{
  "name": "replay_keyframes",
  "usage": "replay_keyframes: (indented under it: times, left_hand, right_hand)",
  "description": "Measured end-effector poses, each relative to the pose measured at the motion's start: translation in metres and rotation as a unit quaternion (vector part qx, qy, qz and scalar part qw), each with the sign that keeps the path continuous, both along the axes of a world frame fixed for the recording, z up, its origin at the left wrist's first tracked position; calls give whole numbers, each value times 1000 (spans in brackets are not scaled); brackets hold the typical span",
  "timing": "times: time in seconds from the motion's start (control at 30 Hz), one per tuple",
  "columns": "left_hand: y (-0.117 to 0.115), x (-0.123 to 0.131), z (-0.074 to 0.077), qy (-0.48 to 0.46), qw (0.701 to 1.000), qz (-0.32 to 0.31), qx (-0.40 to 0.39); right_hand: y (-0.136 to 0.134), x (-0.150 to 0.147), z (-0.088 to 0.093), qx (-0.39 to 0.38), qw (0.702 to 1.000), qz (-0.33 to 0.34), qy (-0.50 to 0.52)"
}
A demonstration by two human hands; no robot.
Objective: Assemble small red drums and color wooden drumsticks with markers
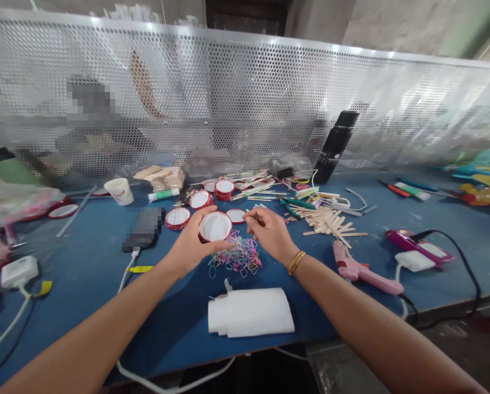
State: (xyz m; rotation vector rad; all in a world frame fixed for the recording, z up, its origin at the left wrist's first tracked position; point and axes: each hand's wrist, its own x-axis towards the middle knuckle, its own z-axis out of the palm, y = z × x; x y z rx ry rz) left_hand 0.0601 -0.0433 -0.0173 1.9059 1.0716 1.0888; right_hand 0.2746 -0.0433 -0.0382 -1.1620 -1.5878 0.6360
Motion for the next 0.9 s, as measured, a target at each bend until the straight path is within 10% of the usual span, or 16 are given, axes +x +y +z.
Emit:
replay_keyframes:
  times: [0.43, 0.9]
  left_hand:
    - [1, 2, -1, -160, 976, 7, -144]
    - [3, -3, 2, -239, 947, -12, -215]
  right_hand:
    - [-6, -6, -4, 66, 944, 31, -321]
    - [-5, -1, -1, 30, 964, 51, -261]
